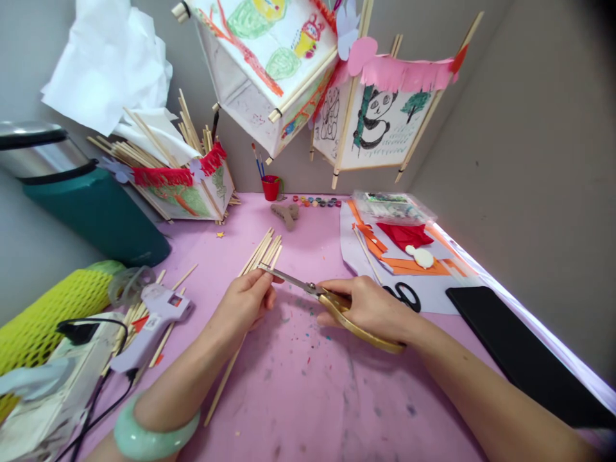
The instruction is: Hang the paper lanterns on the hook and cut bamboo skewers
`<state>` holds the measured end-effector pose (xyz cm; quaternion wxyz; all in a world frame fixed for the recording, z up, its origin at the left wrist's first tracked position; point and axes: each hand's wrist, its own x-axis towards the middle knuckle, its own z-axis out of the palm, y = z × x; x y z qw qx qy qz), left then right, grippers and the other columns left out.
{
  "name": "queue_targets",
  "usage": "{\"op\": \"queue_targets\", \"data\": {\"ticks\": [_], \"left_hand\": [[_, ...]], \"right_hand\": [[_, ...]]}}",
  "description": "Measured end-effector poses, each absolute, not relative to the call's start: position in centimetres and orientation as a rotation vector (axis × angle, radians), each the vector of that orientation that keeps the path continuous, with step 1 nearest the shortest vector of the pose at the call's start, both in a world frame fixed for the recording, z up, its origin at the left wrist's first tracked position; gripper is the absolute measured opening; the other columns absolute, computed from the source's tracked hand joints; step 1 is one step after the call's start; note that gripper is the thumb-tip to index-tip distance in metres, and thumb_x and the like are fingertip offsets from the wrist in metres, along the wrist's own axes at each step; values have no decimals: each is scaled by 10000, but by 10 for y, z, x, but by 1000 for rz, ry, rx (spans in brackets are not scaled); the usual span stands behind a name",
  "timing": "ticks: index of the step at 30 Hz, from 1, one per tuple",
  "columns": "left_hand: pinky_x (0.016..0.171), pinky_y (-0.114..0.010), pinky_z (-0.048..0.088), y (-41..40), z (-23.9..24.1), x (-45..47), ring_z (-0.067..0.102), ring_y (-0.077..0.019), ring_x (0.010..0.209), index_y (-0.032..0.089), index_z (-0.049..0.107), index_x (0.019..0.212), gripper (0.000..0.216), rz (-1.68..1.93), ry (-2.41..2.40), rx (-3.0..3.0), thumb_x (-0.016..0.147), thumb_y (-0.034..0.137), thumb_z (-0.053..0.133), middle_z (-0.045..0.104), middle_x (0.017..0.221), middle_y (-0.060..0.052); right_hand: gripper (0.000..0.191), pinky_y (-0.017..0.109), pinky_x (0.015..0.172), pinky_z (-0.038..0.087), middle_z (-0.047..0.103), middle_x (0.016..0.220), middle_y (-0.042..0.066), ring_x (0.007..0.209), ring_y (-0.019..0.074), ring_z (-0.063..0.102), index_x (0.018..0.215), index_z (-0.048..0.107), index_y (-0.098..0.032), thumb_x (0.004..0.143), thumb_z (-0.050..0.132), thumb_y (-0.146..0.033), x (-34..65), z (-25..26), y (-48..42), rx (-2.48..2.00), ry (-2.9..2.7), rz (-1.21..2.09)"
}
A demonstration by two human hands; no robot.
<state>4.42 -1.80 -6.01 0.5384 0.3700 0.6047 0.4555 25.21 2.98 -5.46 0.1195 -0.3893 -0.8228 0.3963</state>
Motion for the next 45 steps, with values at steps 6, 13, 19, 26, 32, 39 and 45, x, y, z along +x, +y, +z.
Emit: {"op": "queue_targets", "data": {"ticks": [6,13,19,26,32,39,45], "left_hand": [[276,-167,150,-21,-57,39,179,-37,286,181,555,821,191,1063,1380,892,819,354,476,392,447,76],[289,-153,144,-22,-54,33,124,-23,318,161,577,799,173,1075,1150,837,825,299,477,367,452,79],[284,-145,136,-21,-54,35,124,-21,319,157,564,802,188,1080,1188,826,834,314,467,383,457,77],[274,-148,150,-20,-57,38,142,-22,307,165,542,795,179,1079,1245,844,829,322,465,397,473,75],[276,-152,147,-20,-56,40,161,-23,295,167,534,810,180,1075,1284,859,829,326,450,413,477,71],[280,-156,144,-22,-54,42,154,-22,299,165,532,807,176,1088,1280,872,819,327,465,405,481,74],[276,-162,159,-21,-55,40,161,-27,296,169,537,817,182,1077,1285,867,819,335,463,414,474,72]], "right_hand": [[246,215,522,279,403,626,-54,584,99,333,831,616,-211,711,624,-426,253,-54,31,-1109,-2429,1170],[256,218,527,288,396,632,-52,583,100,332,850,622,-209,710,626,-424,257,-55,35,-1067,-2418,1222],[281,215,521,283,411,627,-53,582,98,341,871,625,-221,718,616,-457,255,-56,32,-1087,-2433,1173],[241,206,506,279,424,618,-57,574,92,337,836,610,-226,717,625,-435,253,-55,30,-1111,-2435,1129],[231,201,504,286,440,620,-60,572,91,344,835,608,-231,709,634,-424,253,-56,30,-1116,-2428,1134],[234,206,516,292,451,632,-60,583,93,358,833,607,-230,708,637,-426,255,-56,32,-1106,-2436,1130],[226,206,517,292,436,628,-62,582,92,355,825,604,-234,711,634,-427,255,-56,32,-1108,-2444,1123]]}}
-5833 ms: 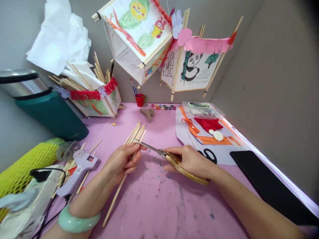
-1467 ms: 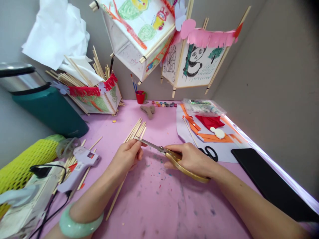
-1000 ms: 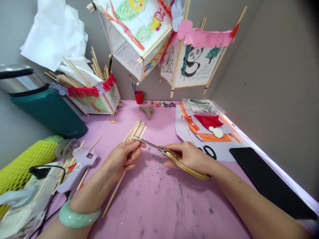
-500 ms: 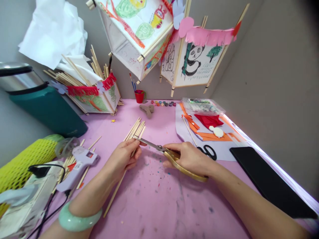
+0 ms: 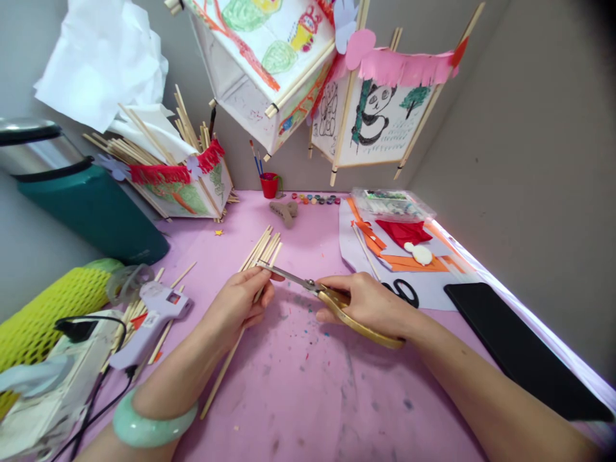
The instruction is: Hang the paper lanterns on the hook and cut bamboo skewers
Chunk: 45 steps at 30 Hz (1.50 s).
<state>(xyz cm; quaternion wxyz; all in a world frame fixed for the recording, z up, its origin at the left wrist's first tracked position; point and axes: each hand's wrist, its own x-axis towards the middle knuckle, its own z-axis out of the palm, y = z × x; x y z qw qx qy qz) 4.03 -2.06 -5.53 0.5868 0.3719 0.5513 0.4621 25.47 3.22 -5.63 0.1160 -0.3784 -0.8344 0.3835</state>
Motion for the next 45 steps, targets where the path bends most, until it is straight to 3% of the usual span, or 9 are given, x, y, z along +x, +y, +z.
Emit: {"op": "queue_targets", "data": {"ticks": [25,32,45], "left_hand": [[281,-156,161,-26,-48,42,156,-34,304,165,559,847,201,1138,1275,897,816,346,476,416,445,74],[269,-158,162,-22,-48,43,157,-31,284,173,534,815,191,1100,1331,873,824,343,449,417,446,75],[280,-158,145,-23,-52,44,176,-33,288,175,533,832,174,1108,1370,894,816,339,475,413,453,78]], "right_hand": [[288,213,515,291,382,625,-48,573,95,330,783,566,-196,746,581,-482,253,-50,27,-1040,-2440,1200],[315,211,502,290,449,615,-46,557,94,348,821,599,-203,732,587,-505,251,-53,26,-1127,-2453,1080],[288,214,527,309,469,643,-38,586,102,370,840,609,-201,719,613,-463,252,-53,28,-1111,-2424,1158]]}}
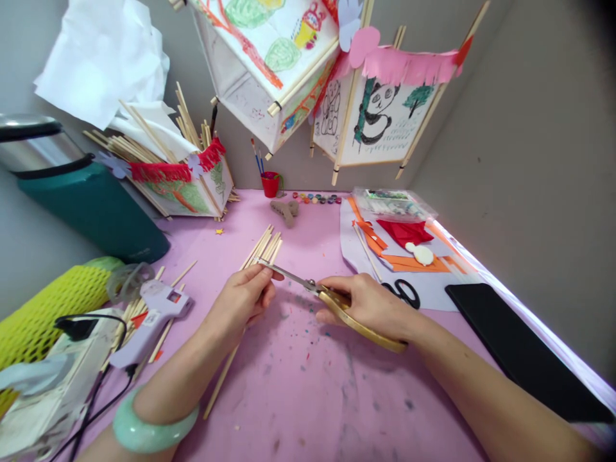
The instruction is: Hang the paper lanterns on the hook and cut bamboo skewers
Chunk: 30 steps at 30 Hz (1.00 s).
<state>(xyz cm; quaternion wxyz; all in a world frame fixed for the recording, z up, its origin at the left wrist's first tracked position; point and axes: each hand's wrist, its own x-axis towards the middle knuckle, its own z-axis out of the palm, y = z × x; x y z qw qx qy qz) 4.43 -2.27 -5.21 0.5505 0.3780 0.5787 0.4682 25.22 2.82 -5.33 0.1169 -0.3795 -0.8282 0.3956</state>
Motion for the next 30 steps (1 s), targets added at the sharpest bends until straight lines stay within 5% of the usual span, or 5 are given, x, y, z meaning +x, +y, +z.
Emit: {"op": "queue_targets", "data": {"ticks": [10,30], "left_hand": [[271,-141,169,-22,-52,33,123,-21,303,149,572,791,169,1100,1116,781,814,287,476,373,438,80],[275,-161,147,-22,-51,39,166,-36,285,164,572,858,196,1084,1342,899,807,334,490,402,428,77]], "right_hand": [[303,217,534,320,436,633,-42,583,101,364,840,614,-198,716,610,-474,255,-55,33,-1060,-2388,1246],[280,217,532,314,447,643,-43,590,102,371,863,626,-206,715,622,-443,254,-55,31,-1084,-2399,1245]]}}
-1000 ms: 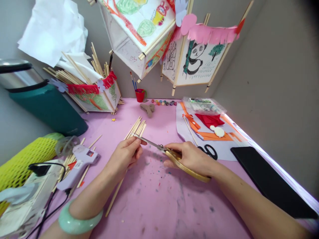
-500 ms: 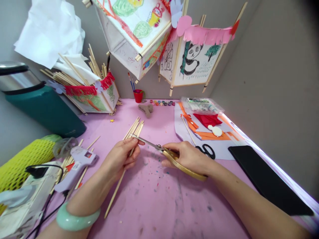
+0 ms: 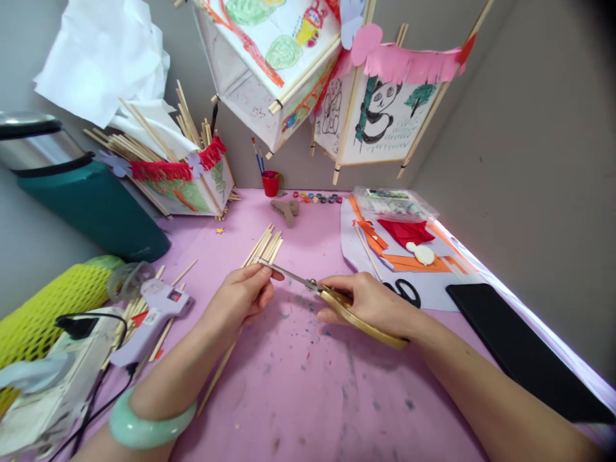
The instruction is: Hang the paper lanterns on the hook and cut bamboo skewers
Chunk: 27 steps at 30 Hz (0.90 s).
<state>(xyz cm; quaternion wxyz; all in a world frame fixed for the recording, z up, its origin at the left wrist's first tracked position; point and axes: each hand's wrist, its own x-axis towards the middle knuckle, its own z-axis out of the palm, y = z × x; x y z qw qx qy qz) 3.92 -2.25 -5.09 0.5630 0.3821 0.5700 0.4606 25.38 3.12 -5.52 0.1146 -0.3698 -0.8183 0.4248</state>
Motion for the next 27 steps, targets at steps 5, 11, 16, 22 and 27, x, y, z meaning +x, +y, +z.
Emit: {"op": "queue_targets", "data": {"ticks": [5,11,16,22,27], "left_hand": [[278,-154,136,-24,-48,32,121,-30,308,158,570,804,167,1060,1173,821,818,295,475,384,429,76],[281,-155,150,-21,-51,42,143,-29,299,163,552,854,185,1102,1296,849,819,323,467,413,456,76],[279,-165,165,-19,-57,47,231,-46,278,171,551,893,222,1071,1522,976,803,359,475,441,451,74],[292,-164,200,-18,-61,45,253,-43,280,171,544,852,211,1054,1588,1073,822,354,444,446,445,75],[279,-163,164,-21,-56,43,198,-41,281,171,550,843,212,1058,1477,988,839,339,420,407,427,76]], "right_hand": [[249,214,540,325,465,655,-46,600,102,393,869,618,-216,718,629,-414,256,-57,33,-1064,-2396,1263],[274,215,536,334,506,665,-43,598,105,413,902,625,-230,712,634,-428,254,-58,32,-1089,-2390,1233],[285,217,546,342,522,680,-41,605,107,428,913,627,-235,716,628,-440,254,-57,30,-1105,-2399,1228],[285,218,552,342,514,673,-46,599,103,410,906,628,-233,720,624,-449,254,-57,30,-1113,-2421,1202],[259,212,531,322,476,654,-49,591,96,386,859,621,-211,721,626,-431,254,-54,31,-1100,-2433,1196]]}}
